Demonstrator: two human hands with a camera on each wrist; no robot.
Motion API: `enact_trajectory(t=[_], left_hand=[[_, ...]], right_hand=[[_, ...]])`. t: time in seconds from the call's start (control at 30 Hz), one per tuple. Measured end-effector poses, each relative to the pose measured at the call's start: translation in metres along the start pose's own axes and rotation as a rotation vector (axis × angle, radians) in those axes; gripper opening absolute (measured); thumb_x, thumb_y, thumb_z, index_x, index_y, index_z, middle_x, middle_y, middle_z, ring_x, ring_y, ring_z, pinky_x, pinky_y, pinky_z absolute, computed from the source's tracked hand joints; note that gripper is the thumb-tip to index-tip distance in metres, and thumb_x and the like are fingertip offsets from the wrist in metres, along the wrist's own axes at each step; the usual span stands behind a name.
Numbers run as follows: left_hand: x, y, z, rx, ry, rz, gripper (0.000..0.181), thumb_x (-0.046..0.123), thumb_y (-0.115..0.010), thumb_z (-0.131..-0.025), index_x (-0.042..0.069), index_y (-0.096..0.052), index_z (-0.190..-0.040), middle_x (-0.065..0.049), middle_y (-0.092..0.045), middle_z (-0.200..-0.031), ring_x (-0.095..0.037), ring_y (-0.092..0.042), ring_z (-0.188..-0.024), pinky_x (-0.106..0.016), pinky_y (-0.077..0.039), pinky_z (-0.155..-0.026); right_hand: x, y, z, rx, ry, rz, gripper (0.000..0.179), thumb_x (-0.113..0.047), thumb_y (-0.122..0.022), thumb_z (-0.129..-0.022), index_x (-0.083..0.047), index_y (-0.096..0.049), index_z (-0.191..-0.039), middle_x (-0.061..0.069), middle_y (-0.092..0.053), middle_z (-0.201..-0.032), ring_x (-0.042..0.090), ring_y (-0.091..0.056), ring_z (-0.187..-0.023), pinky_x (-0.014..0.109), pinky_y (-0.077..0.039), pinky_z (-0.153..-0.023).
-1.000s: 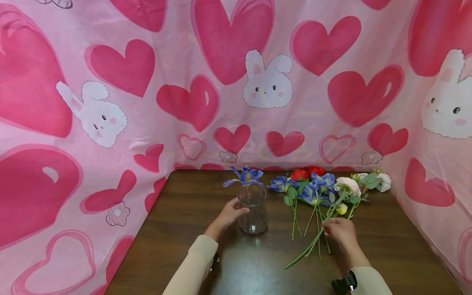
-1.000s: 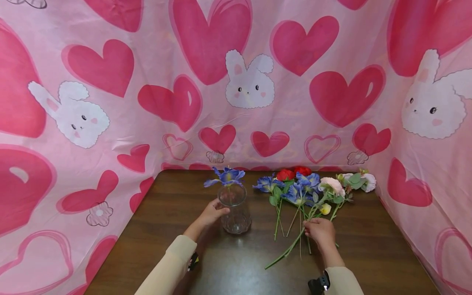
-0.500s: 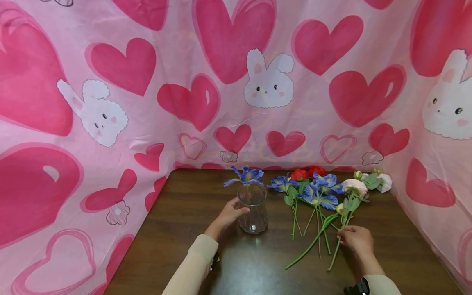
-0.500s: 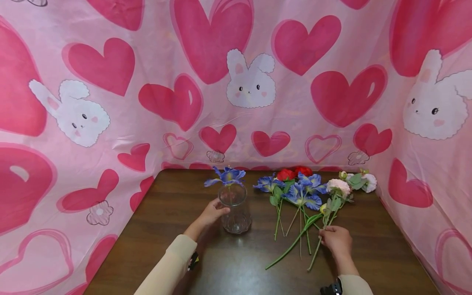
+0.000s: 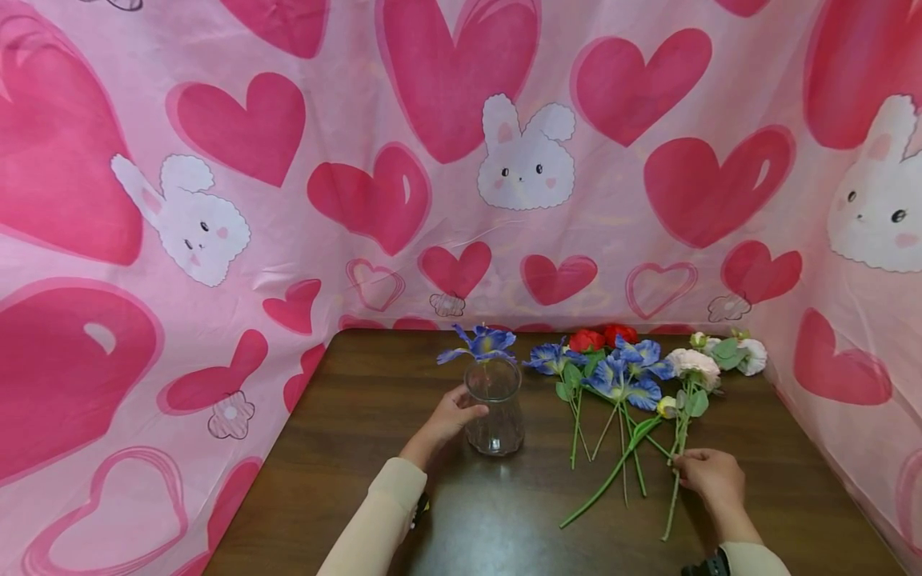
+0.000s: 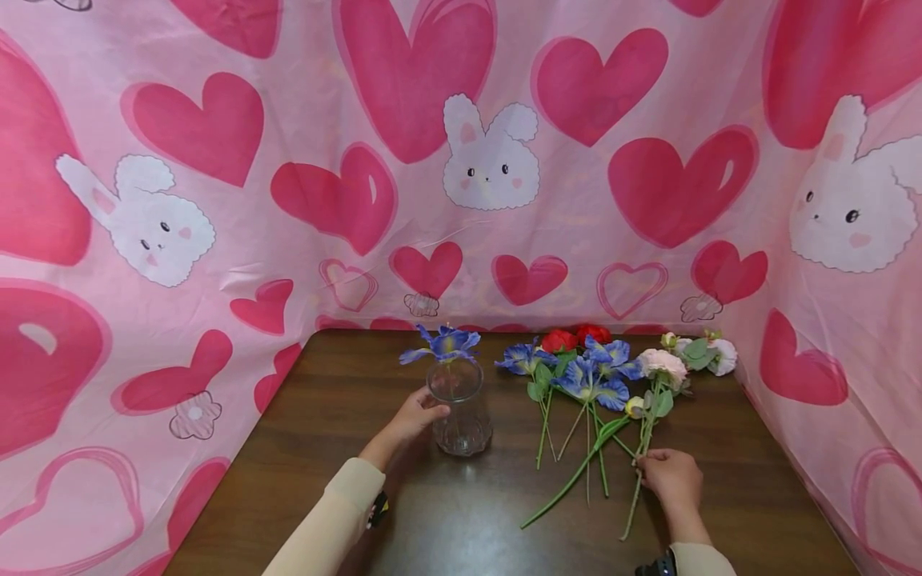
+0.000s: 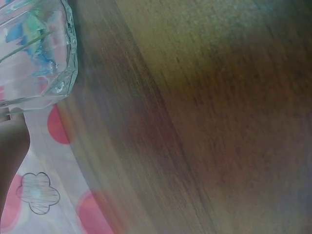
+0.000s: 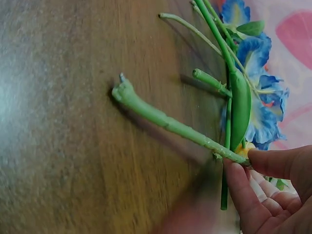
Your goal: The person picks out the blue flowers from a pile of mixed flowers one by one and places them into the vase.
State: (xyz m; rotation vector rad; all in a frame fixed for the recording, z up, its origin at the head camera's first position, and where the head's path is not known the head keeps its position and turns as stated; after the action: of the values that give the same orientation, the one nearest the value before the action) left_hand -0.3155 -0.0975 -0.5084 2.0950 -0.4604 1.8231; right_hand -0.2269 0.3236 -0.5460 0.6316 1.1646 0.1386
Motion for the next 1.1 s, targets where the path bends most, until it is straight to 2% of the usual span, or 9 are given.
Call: enact_trajectory(t=[0.17,0.43,0.57,0.83,1.1], left_hand=[[0.0,0.0,0.0,-0.004,-0.02,0.005,0.054,0.008,-0.067,-0.092,-0.012,-0.045,-0.137,-0.028,-0.049,-0.137,-0.032,-0.049,-0.124,-0.029,-0.046,-0.093],[0.001,0.001,0.0,-0.005,-0.008,-0.005,0.052,0.0,-0.065,-0.092,-0.011,-0.044,-0.138,-0.026,-0.046,-0.14,-0.033,-0.044,-0.13,-0.029,-0.044,-0.095],[0.001,0.001,0.0,-0.007,-0.009,-0.008,0.052,0.002,-0.065,-0.092,-0.01,-0.044,-0.138,-0.025,-0.046,-0.14,-0.034,-0.043,-0.13,-0.029,-0.044,-0.095],[0.0,0.001,0.0,-0.009,-0.018,-0.007,0.051,0.001,-0.065,-0.092,-0.011,-0.045,-0.138,-0.026,-0.047,-0.14,-0.033,-0.044,-0.129,-0.029,-0.045,-0.094],[0.0,0.002,0.001,-0.023,-0.036,-0.031,0.055,0.01,-0.067,-0.092,-0.01,-0.045,-0.138,-0.025,-0.046,-0.141,-0.031,-0.044,-0.13,-0.033,-0.045,-0.096]], right_hand=[[0.0,0.002,0.001,-0.025,-0.013,-0.006,0.036,-0.013,-0.068,-0.085,0.016,-0.064,-0.105,0.025,-0.068,-0.091,0.018,-0.068,-0.062,0.035,-0.056,-0.059],[-0.001,0.0,0.001,-0.065,-0.003,-0.022,0.04,-0.015,-0.069,-0.086,0.017,-0.062,-0.108,0.015,-0.069,-0.084,0.02,-0.068,-0.066,0.037,-0.057,-0.061],[-0.001,0.0,0.002,-0.066,0.009,-0.018,0.038,-0.013,-0.068,-0.086,0.018,-0.061,-0.107,0.012,-0.069,-0.079,0.019,-0.068,-0.065,0.036,-0.057,-0.06],[-0.002,0.008,0.005,-0.008,0.048,0.109,0.033,-0.011,-0.065,-0.087,0.017,-0.063,-0.104,0.007,-0.07,-0.069,0.016,-0.065,-0.057,0.03,-0.05,-0.052],[-0.001,0.01,0.003,-0.02,0.052,0.144,0.035,-0.014,-0.065,-0.086,0.015,-0.063,-0.105,0.005,-0.069,-0.068,0.015,-0.064,-0.057,0.03,-0.049,-0.053]])
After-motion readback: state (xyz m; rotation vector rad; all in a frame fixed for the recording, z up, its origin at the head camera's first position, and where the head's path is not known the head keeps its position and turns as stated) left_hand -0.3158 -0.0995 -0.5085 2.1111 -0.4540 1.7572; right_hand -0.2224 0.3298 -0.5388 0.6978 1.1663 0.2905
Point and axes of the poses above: each hand's wrist, its own z-axis away from the middle knuckle, its own y-axis out of the back of the hand, x = y × z, the point moved 2 cm from there along -z, towards the middle knuckle
